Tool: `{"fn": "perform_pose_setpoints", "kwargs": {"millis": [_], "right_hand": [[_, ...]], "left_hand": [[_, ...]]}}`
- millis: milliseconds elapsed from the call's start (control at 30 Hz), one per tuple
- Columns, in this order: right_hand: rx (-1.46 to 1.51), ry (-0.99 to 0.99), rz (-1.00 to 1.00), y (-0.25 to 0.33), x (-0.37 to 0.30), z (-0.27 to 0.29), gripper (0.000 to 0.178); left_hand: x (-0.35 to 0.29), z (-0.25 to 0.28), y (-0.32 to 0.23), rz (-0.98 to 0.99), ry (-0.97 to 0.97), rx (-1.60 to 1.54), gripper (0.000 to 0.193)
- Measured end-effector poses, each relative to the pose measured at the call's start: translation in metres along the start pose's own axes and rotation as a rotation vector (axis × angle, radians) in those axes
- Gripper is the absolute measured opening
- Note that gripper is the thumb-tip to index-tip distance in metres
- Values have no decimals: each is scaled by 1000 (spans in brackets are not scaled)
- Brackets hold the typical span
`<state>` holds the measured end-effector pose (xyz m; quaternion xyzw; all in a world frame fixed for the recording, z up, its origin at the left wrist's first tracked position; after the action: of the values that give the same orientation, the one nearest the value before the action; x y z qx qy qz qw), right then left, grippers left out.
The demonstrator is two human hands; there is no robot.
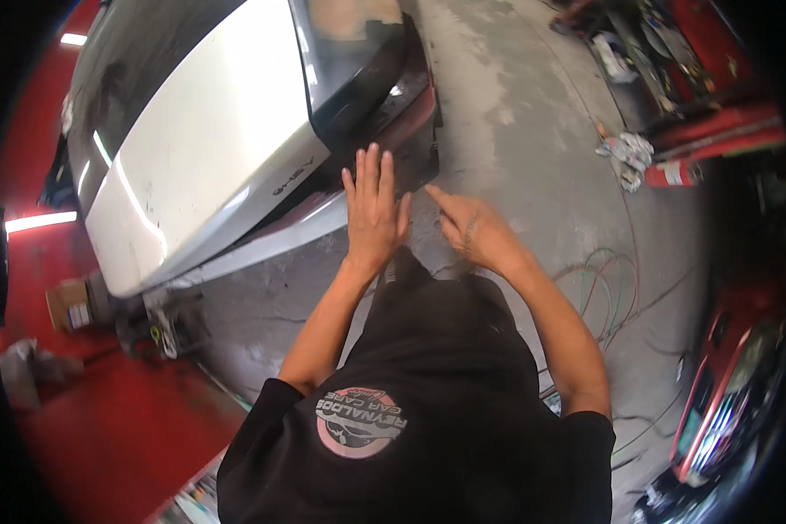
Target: The person touches the trunk and taillights of a car by hand, works underneath the rear panel using both hands, and checks the alignment along the rear body panels and taillights.
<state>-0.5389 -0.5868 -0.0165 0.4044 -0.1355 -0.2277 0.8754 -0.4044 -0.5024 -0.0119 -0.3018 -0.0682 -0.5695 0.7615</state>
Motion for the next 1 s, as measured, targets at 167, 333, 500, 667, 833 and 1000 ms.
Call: {"fn": "perform_pose_setpoints", "kwargs": {"millis": [167,333,500,667,833,1000], "right_hand": [[-83,85,178,-12,37,16,49],[-190,171,387,-14,78,31,50],[-259,179,646,-15,120,59,55],[-354,486,914,-13,143,74,57],[-320,633,1176,-17,159,37,55],[-184,680,1421,5,180,-3,56]], "left_hand": [[4,-18,16,218,16,286,77],[-23,-9,39,445,-17,462,77],[-19,-39,41,466,-329,323,91],[-1,-50,43,600,-376,423,95],[-3,-46,31,703,-341,380,88],[-10,-58,11,932,-491,335,78]]}}
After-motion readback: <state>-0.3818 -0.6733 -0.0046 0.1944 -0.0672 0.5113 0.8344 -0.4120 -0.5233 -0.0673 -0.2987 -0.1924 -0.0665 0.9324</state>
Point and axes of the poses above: each hand's wrist, its own x-axis towards the middle knuckle, its own z-axis out of the back of the hand, y = z × x, the point moved 6 cm from there along x, towards the middle knuckle, and after that the axes turned 6 degrees about -y, right-handed, at the moved point
